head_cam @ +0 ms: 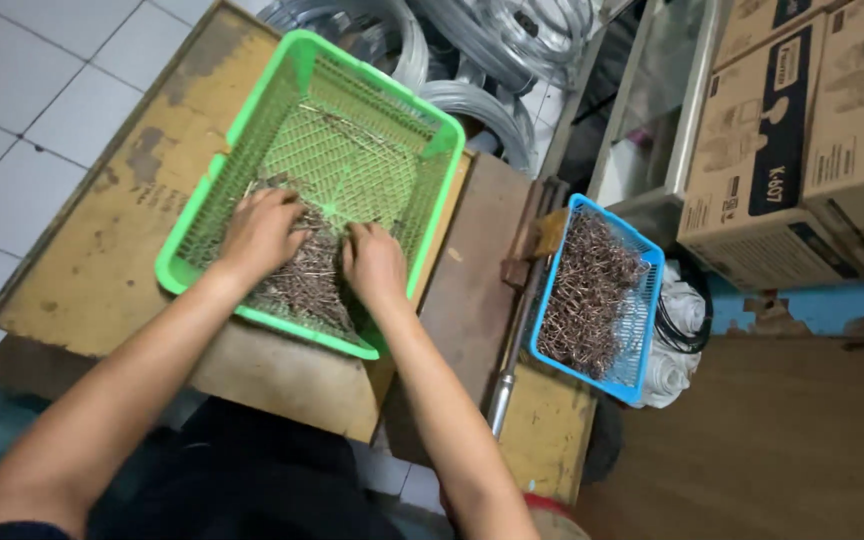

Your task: Processing metal pins using a manual lever press

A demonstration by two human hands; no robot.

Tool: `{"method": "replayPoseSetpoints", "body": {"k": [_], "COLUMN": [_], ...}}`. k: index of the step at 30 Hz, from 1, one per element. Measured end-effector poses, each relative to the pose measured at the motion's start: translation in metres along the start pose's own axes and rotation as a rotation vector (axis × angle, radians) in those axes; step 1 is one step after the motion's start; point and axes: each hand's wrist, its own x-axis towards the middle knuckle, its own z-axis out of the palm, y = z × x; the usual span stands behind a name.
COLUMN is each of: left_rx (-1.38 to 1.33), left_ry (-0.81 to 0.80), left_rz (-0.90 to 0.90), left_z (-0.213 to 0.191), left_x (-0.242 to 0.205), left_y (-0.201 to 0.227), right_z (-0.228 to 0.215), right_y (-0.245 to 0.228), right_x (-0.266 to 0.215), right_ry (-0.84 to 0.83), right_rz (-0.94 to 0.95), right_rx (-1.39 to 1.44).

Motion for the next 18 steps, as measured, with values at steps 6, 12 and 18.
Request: {"method": "replayPoseSetpoints", "body": {"k": [6, 12, 18], "left_rx": [-0.04, -0.139, -0.411], "left_ry": [-0.131, -0.099, -0.035], "left_rz": [0.027, 0.037, 0.053], "left_z": [0.026, 0.024, -0.016], "left_x": [-0.003, -0.006, -0.009], "left_y": [0.004, -0.005, 0.006], "right_z": [0.036, 0.026, 0.026], "right_y": [0.007, 0.002, 0.004], "right_x": [-0.001, 0.006, -0.002], "right_ry": [-0.074, 0.257, 0.489], "right_rz": [0.212, 0.076, 0.365], "right_rx": [-0.016, 0.288, 1.023]}}
